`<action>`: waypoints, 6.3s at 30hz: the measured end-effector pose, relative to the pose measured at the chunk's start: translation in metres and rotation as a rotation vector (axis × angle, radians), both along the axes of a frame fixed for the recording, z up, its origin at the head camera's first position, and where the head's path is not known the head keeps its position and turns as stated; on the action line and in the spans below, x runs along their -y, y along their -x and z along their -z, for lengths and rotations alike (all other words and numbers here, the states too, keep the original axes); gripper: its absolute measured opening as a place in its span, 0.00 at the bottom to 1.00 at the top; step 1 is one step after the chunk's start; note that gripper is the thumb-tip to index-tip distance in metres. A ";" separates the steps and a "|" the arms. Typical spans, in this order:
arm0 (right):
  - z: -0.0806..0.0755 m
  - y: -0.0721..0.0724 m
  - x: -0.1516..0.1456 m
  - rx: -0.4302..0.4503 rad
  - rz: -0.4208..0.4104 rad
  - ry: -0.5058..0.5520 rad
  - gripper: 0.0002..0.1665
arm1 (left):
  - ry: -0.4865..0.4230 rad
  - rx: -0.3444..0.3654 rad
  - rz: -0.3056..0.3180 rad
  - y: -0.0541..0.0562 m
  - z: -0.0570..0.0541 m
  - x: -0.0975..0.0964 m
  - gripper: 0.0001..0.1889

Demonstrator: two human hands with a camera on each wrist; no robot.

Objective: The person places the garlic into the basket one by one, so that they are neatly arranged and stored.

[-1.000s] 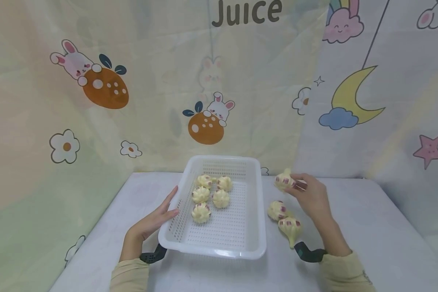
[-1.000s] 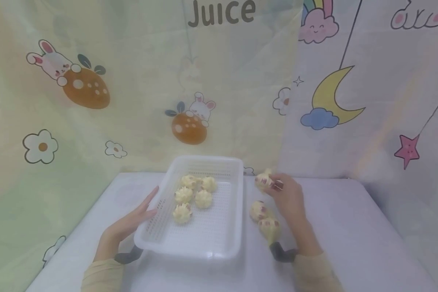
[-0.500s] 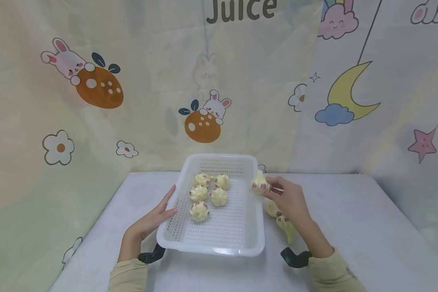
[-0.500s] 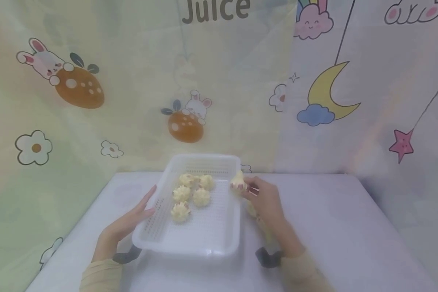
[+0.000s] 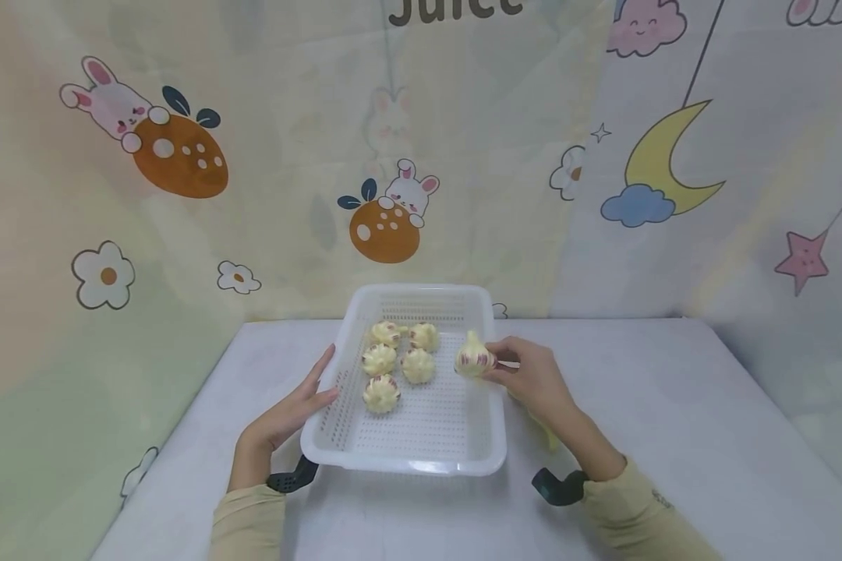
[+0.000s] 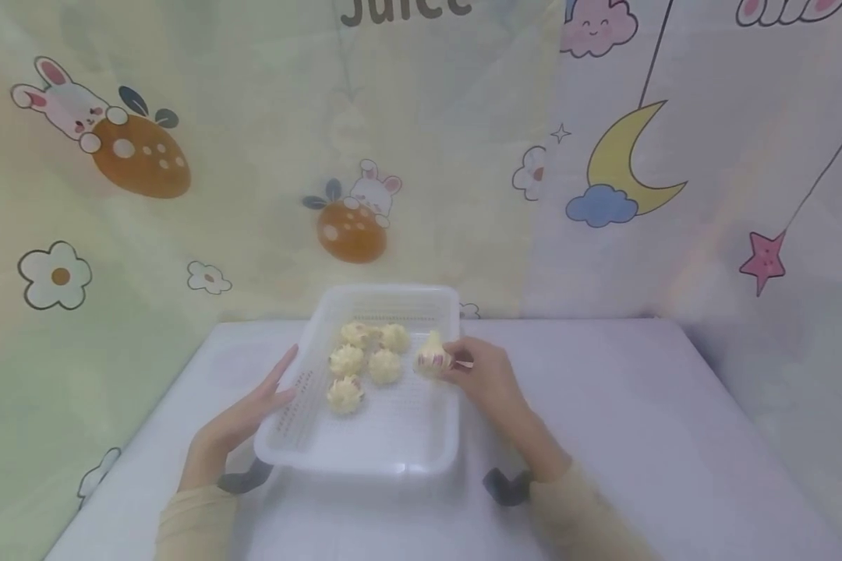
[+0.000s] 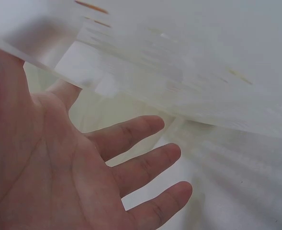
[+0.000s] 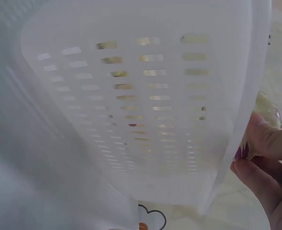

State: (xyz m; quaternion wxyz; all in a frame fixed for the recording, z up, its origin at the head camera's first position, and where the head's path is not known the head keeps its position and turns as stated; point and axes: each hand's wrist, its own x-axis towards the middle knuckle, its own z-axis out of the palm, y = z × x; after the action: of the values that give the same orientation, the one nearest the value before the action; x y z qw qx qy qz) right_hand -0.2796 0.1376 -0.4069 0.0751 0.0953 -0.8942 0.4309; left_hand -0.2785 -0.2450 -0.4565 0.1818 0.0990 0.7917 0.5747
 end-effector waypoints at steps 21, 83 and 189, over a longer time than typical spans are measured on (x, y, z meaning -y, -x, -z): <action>-0.002 0.007 0.046 -0.011 -0.245 -0.300 0.20 | -0.022 0.012 -0.027 -0.004 0.000 -0.004 0.40; 0.007 0.042 0.077 0.227 -0.375 -0.260 0.15 | -0.054 0.000 -0.008 -0.002 0.003 -0.006 0.39; 0.027 0.007 -0.063 0.151 0.127 -0.297 0.32 | -0.057 0.020 -0.027 -0.002 0.012 0.003 0.37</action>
State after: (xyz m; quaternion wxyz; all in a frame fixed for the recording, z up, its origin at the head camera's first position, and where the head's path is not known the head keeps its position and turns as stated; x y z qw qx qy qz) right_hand -0.2870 0.2009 -0.4336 0.0196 0.0161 -0.9554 0.2942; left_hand -0.2768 -0.2485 -0.4682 0.1788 0.0877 0.7745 0.6004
